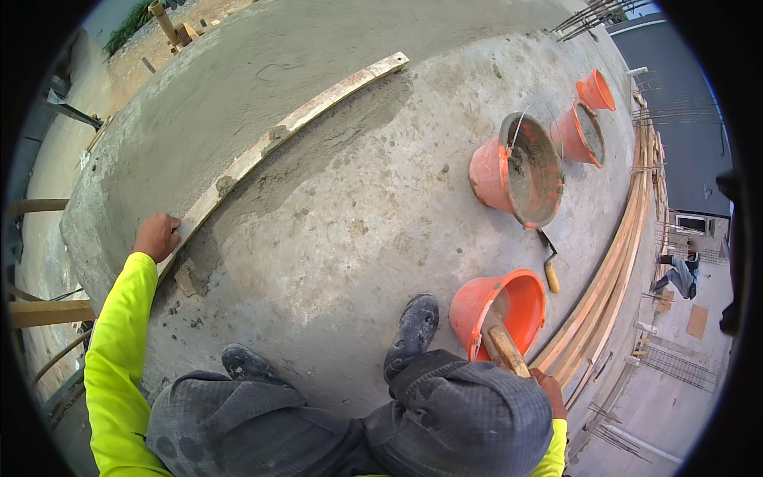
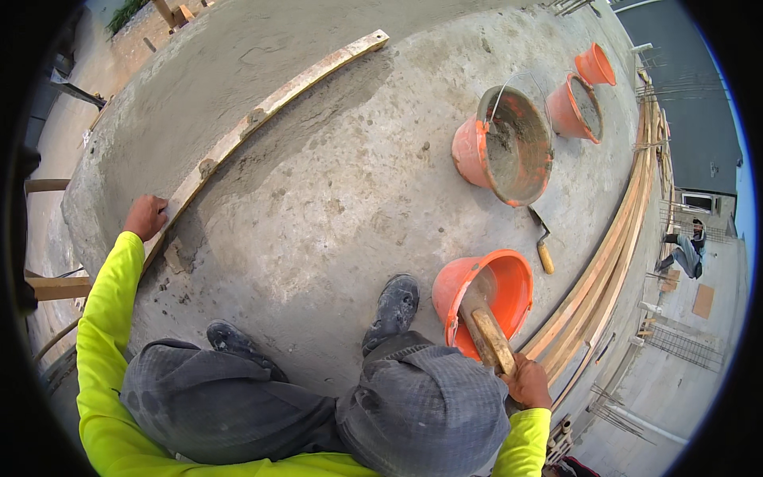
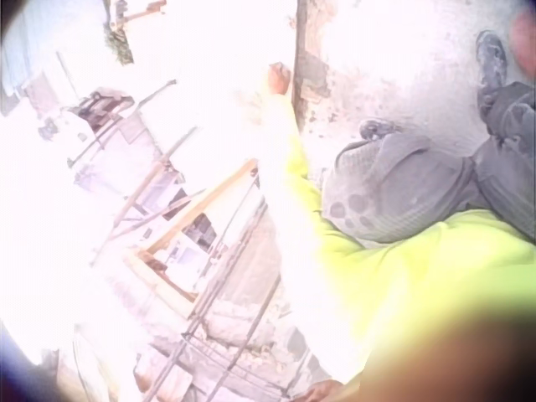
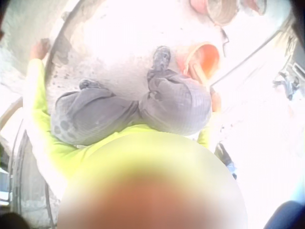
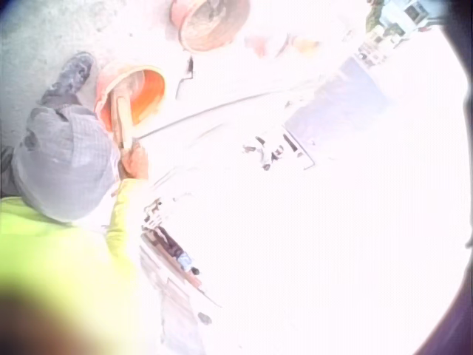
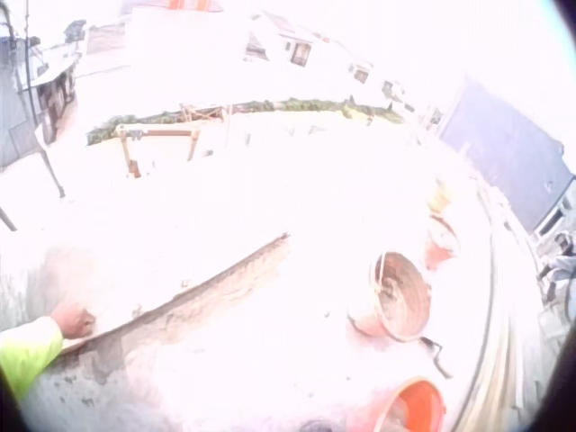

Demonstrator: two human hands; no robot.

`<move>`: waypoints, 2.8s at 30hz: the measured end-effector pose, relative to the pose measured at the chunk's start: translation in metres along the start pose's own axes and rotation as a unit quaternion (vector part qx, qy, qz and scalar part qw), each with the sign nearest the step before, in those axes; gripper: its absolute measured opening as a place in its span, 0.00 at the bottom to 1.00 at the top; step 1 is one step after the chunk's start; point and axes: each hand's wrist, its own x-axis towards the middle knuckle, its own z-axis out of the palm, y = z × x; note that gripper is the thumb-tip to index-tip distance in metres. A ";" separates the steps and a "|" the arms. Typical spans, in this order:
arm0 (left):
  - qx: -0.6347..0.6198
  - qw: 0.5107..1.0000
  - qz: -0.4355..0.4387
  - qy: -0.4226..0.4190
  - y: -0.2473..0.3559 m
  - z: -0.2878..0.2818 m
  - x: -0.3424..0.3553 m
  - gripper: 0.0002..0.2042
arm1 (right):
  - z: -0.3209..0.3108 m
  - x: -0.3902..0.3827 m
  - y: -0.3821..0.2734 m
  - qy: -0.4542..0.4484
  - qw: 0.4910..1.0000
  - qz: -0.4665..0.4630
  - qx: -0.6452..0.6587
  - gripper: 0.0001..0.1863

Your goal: The person selects a wooden plank from a pile and uses it as a straightedge to level wet concrete on a rooftop. They scoop mortar from a bucket with a trowel, apply it along the plank, and repeatedly drag the plank to smooth the surface.

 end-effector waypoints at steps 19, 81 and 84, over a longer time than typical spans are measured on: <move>-0.148 0.986 0.070 0.015 -0.010 0.005 -0.006 0.28 | 0.066 0.243 -0.355 0.073 0.970 -0.186 0.142 0.22; -0.193 0.964 0.151 -0.102 -0.015 -0.022 0.020 0.35 | 0.270 0.249 -0.568 0.014 0.685 -0.032 0.728 0.17; -0.193 0.964 0.139 -0.115 -0.012 -0.025 0.021 0.35 | 0.340 0.156 -0.573 -0.060 0.640 -0.012 0.766 0.15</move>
